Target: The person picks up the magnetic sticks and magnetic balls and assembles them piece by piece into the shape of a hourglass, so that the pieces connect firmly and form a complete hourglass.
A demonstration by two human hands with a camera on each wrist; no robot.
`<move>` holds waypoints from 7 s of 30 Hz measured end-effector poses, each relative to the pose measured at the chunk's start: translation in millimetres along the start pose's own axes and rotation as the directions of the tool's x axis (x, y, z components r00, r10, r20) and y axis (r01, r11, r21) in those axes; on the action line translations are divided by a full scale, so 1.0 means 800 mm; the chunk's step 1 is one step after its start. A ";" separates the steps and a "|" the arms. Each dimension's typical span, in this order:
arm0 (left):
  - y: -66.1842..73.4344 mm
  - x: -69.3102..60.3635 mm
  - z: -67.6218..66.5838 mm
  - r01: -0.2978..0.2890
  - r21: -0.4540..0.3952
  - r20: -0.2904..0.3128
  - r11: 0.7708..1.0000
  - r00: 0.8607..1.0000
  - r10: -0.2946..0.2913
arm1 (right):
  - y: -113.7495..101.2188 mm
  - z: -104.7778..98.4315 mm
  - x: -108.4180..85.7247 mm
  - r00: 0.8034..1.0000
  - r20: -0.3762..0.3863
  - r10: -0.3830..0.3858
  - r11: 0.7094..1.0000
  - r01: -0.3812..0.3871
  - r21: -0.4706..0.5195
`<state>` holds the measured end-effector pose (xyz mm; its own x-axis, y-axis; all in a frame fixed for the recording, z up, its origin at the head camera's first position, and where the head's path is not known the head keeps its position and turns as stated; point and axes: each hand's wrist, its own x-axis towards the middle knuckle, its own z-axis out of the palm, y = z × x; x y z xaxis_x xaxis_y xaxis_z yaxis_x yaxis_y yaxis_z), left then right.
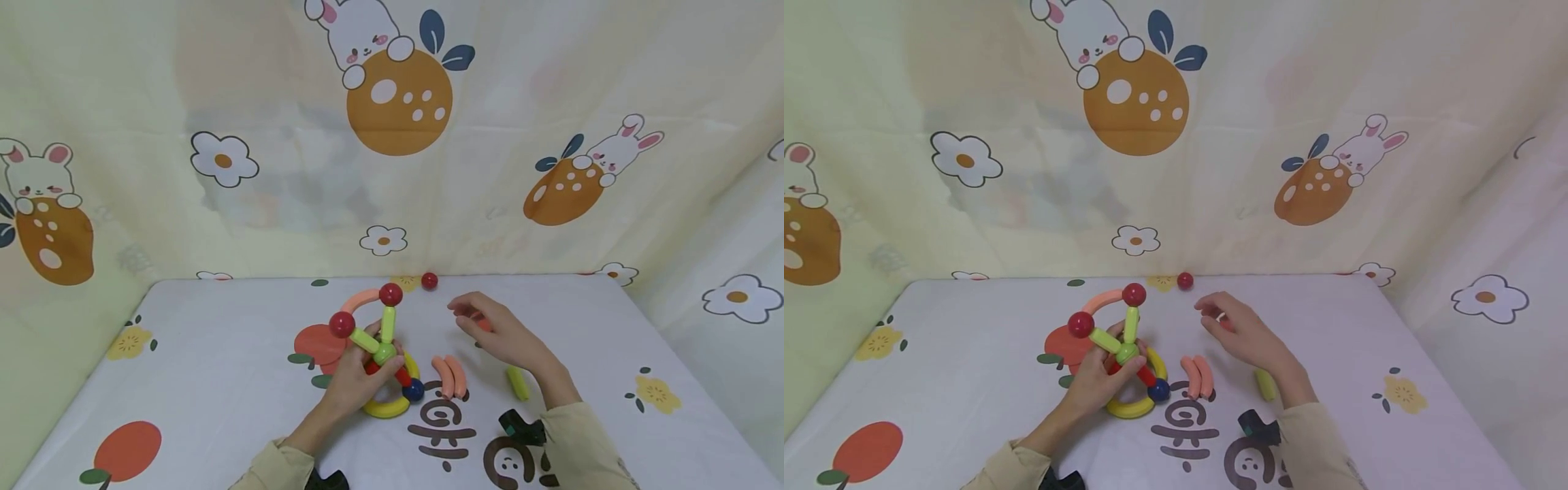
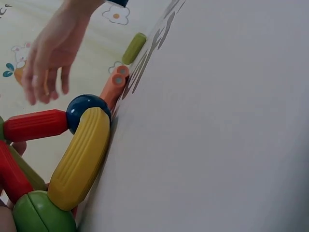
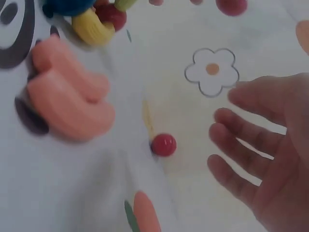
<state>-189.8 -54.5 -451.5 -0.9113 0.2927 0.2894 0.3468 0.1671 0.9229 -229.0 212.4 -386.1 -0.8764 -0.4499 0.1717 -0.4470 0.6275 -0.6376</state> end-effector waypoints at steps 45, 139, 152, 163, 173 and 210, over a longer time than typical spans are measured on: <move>-0.009 -0.003 -0.001 0.007 -0.016 0.098 1.000 0.995 -0.006 | 0.053 -0.031 -0.059 0.814 0.359 0.458 0.887 -0.447 -0.118; -0.011 -0.001 -0.001 0.025 0.113 0.082 0.993 0.996 -0.034 | -0.045 0.039 -0.010 0.927 -0.196 -0.319 0.947 0.320 -0.028; -0.010 -0.001 -0.001 -0.009 0.094 0.080 0.996 0.997 0.002 | -0.070 0.051 -0.004 0.910 -0.202 -0.363 0.929 0.371 0.004; -0.009 -0.003 -0.002 0.007 0.115 0.067 0.993 0.998 -0.015 | -0.085 0.065 -0.002 0.905 -0.251 -0.344 0.937 0.348 -0.029; -0.011 -0.001 -0.001 -0.032 0.100 0.084 0.994 0.996 0.023 | -0.090 0.076 0.000 0.905 -0.242 -0.349 0.932 0.362 0.008; -0.011 0.000 -0.002 -0.071 0.120 0.078 0.990 0.995 0.062 | -0.089 0.081 0.001 0.937 -0.188 -0.294 0.948 0.311 0.067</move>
<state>-193.2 -57.4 -458.9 -0.8681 0.3750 0.3254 0.4347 0.2574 0.8630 -186.5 126.2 -389.2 -0.7239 -0.4862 0.4895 -0.6839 0.4125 -0.6017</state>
